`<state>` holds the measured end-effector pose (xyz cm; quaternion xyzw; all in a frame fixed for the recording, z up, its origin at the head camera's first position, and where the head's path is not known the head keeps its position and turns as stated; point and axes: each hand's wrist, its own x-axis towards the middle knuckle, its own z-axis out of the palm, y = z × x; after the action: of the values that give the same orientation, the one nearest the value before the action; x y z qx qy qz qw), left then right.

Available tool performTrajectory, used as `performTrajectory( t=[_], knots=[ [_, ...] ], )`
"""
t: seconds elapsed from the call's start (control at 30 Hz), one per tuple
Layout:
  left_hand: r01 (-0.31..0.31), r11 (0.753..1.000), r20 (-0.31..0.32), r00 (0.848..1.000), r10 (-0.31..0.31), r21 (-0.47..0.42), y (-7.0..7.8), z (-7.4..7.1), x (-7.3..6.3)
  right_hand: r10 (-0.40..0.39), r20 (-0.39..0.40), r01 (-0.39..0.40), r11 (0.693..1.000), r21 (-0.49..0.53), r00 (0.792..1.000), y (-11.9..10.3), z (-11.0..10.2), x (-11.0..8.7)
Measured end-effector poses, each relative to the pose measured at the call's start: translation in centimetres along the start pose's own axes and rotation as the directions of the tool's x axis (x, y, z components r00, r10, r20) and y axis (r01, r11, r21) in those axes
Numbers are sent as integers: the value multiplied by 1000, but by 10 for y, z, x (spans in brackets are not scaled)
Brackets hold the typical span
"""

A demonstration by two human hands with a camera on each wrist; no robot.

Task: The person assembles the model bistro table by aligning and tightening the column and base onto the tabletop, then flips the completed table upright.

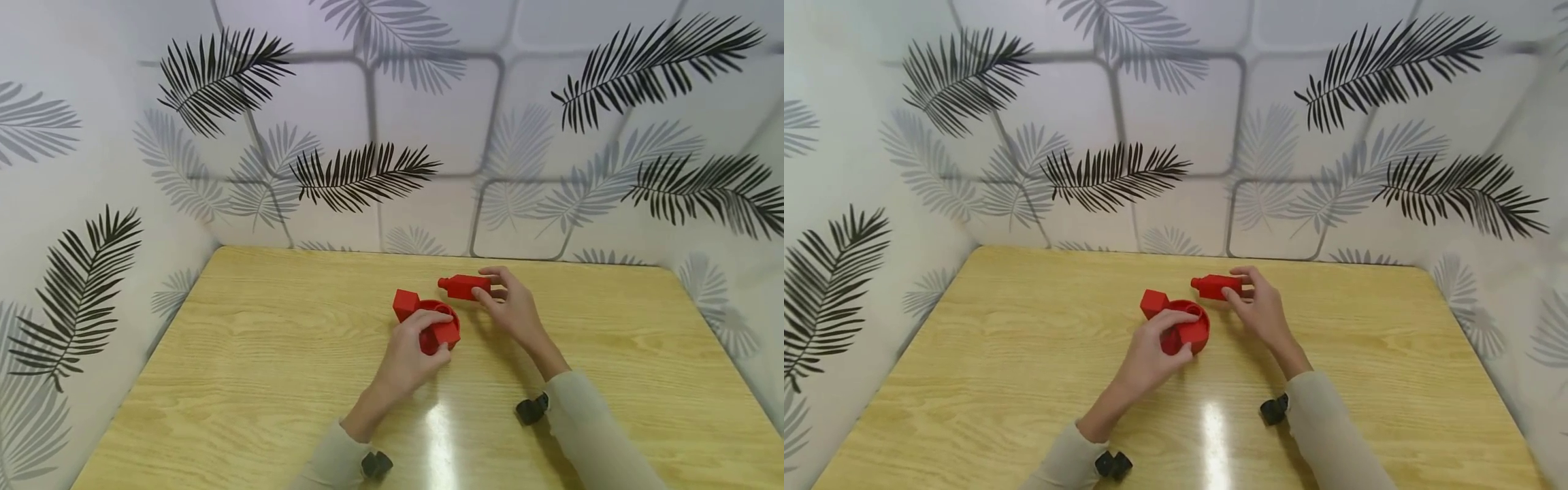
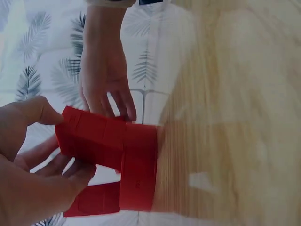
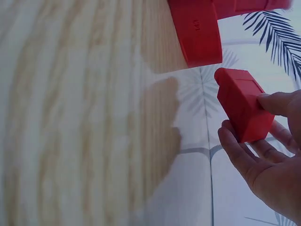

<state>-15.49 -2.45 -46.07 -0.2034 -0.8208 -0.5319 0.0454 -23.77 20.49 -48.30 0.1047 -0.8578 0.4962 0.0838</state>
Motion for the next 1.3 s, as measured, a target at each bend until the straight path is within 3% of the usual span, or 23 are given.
performTrajectory(
  t=[0.1, 0.27, 0.43, 0.53, 0.7, 0.9, 1.2, 1.3],
  knots=[
    [9, 996, 53, 999, -5, -89, -5, -9, 1, -25, -27, 27, 999, 47, 999, -3, -4, -4],
    [55, 966, 136, 991, -21, -251, -14, -22, 2, -55, -45, 59, 993, 103, 997, -8, -10, -11],
    [90, 947, 162, 986, -41, -309, -19, -30, 2, -64, -68, 73, 988, 137, 996, -13, -13, -18],
    [80, 952, 145, 989, -39, -294, -19, -29, 1, -72, -90, 85, 985, 150, 993, -19, -14, -23],
    [45, 970, 63, 998, -31, -237, -18, -20, 1, -69, -102, 88, 979, 186, 992, -31, -17, -33],
    [56, 974, 4, 998, -56, -221, -15, -18, 0, -39, -97, 61, 968, 242, 995, -29, -17, -42],
    [59, 978, -29, 997, -66, -201, -20, -29, 1, -77, -102, 92, 985, 147, 992, -23, -19, -52],
    [49, 979, -41, 997, -58, -198, -23, -32, 1, -73, -118, 89, 987, 132, 990, -31, -22, -56]
  ],
)
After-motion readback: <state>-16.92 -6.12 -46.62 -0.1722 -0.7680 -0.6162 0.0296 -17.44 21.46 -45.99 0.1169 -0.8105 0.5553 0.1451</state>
